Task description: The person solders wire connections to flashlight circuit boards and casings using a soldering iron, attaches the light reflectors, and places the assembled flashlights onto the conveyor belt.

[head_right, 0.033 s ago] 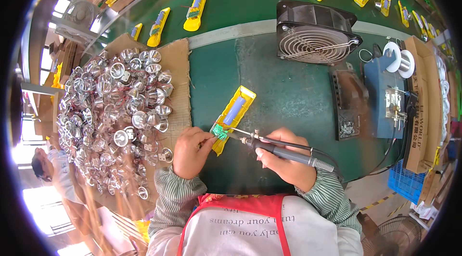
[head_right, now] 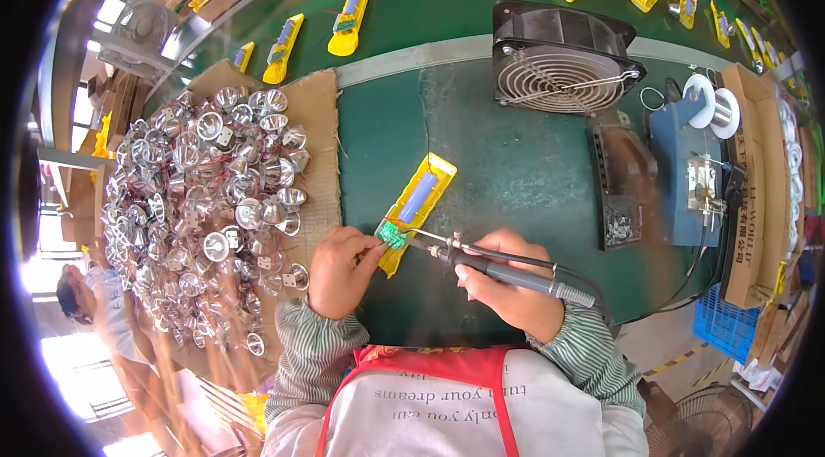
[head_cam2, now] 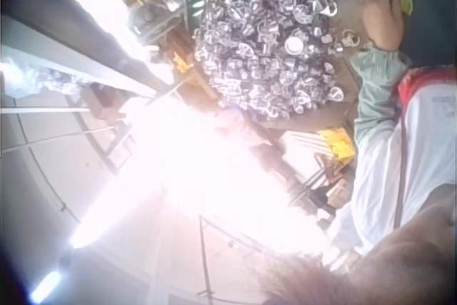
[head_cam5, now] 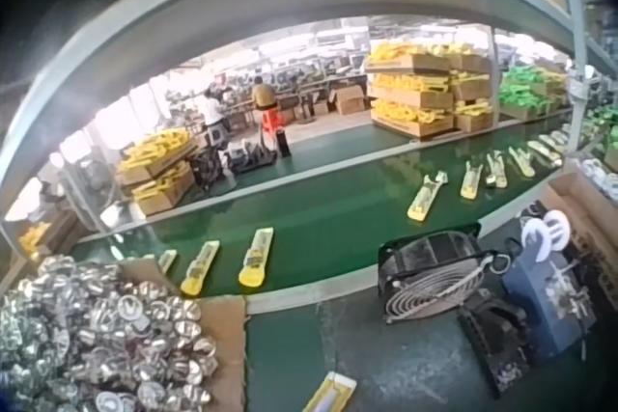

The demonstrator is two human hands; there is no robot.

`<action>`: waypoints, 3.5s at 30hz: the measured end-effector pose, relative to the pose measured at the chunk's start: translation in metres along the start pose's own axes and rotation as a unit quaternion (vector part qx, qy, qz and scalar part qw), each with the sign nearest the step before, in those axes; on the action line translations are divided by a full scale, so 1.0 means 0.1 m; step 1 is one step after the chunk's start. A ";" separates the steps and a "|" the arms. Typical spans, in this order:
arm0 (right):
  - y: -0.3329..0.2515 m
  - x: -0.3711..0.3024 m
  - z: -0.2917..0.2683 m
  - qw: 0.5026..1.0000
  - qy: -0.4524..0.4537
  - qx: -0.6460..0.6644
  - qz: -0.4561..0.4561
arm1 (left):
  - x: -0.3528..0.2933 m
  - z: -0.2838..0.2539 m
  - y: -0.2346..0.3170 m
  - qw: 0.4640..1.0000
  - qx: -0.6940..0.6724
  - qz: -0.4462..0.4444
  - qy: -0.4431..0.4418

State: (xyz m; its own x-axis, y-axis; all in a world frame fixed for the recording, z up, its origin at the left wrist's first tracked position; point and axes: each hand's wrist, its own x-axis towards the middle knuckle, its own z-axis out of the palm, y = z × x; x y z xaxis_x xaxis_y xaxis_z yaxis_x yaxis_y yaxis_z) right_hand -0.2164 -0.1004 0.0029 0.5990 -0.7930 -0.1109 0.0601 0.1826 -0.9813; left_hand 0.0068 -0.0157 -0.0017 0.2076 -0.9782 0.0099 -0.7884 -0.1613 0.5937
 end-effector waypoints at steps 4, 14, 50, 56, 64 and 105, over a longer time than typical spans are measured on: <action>0.00 -0.01 0.00 0.999 -0.023 -0.021 -0.012 | -0.02 0.00 0.03 1.000 0.002 0.006 0.027; 0.03 -0.01 0.07 1.000 0.005 0.029 0.008 | -0.03 0.00 0.05 0.997 -0.020 -0.036 0.059; 0.04 -0.04 -0.04 1.000 0.023 -0.009 0.006 | 0.04 0.03 0.07 0.998 -0.018 -0.048 0.041; -0.02 -0.11 -0.14 0.998 0.054 0.017 -0.004 | 0.03 -0.09 0.03 0.994 -0.110 -0.010 -0.016; -0.07 -0.28 -0.34 0.993 0.112 0.024 -0.012 | 0.53 -0.21 0.03 0.925 0.324 0.181 -0.085; -0.08 -0.13 -0.19 0.999 0.050 0.000 0.006 | 0.21 0.14 0.20 0.996 -0.054 0.064 0.028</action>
State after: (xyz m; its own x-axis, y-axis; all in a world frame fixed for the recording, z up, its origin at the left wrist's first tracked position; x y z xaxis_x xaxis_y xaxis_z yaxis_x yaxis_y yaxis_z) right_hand -0.2400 -0.1031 0.0090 0.5165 -0.8451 -0.1381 0.0533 0.1926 -0.9798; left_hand -0.0124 -0.0409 -0.0012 0.1436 -0.9803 0.1354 -0.7449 -0.0170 0.6669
